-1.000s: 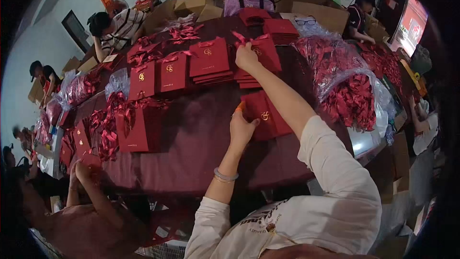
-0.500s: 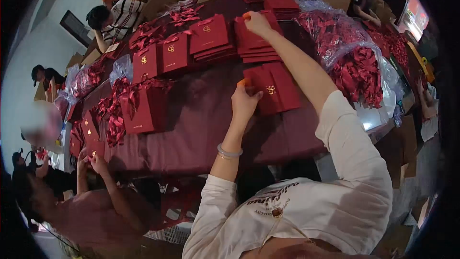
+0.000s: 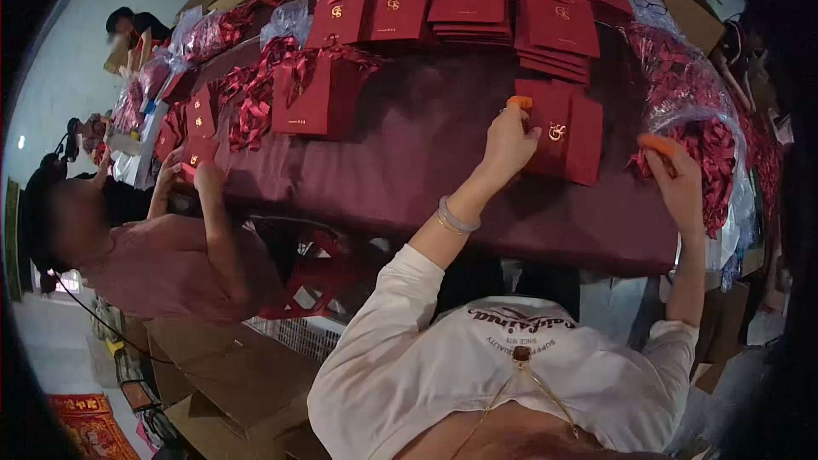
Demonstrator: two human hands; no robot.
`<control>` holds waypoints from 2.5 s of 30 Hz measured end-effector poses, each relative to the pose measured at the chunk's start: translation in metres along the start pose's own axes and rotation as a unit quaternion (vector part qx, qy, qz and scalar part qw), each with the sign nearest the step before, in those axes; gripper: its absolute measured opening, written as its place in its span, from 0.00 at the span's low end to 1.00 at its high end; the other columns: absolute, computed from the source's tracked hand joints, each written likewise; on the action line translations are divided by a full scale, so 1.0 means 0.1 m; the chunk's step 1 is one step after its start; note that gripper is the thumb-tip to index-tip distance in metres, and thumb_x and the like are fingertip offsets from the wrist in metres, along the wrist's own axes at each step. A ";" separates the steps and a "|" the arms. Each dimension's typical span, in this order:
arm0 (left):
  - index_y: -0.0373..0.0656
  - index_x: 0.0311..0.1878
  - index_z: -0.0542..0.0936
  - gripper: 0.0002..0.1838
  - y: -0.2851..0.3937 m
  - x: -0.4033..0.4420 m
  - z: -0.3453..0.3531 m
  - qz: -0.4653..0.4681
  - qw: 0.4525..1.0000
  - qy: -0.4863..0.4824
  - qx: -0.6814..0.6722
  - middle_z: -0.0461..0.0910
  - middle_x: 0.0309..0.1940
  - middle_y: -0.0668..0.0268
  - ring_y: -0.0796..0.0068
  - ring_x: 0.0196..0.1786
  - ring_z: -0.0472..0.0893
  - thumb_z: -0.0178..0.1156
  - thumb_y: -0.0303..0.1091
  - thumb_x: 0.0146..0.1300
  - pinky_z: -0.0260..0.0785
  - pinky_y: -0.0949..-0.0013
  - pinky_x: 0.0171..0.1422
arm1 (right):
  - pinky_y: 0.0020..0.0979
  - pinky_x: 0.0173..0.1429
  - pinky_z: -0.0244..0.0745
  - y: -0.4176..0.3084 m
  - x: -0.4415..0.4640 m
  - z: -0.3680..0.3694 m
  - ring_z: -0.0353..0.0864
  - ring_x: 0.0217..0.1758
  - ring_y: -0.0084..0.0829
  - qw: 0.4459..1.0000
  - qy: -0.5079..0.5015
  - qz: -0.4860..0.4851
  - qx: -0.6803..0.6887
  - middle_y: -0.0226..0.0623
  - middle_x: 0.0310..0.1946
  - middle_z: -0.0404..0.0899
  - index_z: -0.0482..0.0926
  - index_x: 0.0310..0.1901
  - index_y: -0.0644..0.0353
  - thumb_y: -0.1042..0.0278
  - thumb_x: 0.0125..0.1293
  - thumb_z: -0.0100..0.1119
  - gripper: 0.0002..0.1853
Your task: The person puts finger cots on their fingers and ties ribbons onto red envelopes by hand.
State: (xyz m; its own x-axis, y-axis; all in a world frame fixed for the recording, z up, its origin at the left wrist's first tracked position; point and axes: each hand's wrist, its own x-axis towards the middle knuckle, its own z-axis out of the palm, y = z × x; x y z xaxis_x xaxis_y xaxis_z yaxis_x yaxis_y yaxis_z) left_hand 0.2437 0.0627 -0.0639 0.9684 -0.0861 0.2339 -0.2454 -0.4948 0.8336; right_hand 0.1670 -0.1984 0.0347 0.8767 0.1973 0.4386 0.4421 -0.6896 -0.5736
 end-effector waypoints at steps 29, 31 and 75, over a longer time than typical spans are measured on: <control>0.35 0.50 0.69 0.21 0.27 0.00 -0.19 -0.162 0.948 -0.228 -0.149 0.73 0.31 0.67 0.80 0.33 0.74 0.64 0.28 0.55 0.69 0.76 0.30 | 0.37 0.57 0.62 0.63 -0.53 -0.04 0.68 0.53 0.33 0.980 0.076 -0.025 -0.183 0.26 0.44 0.71 0.81 0.32 0.49 0.67 0.49 0.64 0.06; 0.34 0.51 0.69 0.22 0.27 -0.01 -0.17 -0.152 0.957 -0.211 -0.128 0.73 0.33 0.65 0.80 0.33 0.75 0.64 0.28 0.55 0.70 0.76 0.31 | 0.38 0.59 0.61 0.34 -0.51 -0.02 0.69 0.55 0.34 0.993 0.038 -0.087 -0.074 0.26 0.46 0.73 0.81 0.32 0.50 0.68 0.48 0.64 0.07; 0.40 0.67 0.57 0.45 0.03 -1.19 -0.22 -0.188 0.875 -0.194 -0.402 0.65 0.45 0.66 0.76 0.44 0.69 0.63 0.11 0.43 0.69 0.76 0.46 | 0.25 0.41 0.73 -0.27 -0.79 1.32 0.79 0.37 0.29 0.963 0.084 0.081 0.243 0.37 0.33 0.78 0.78 0.35 0.65 0.77 0.52 0.64 0.08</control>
State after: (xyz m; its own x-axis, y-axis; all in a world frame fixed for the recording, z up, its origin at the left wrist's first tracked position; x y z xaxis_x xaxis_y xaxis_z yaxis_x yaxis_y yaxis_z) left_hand 0.1267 0.0899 -0.0780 0.8905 -0.4129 -0.1910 0.2944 0.2030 0.9339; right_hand 0.1109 -0.1032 -0.0755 0.9168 -0.0282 0.3984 0.3744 -0.2871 -0.8817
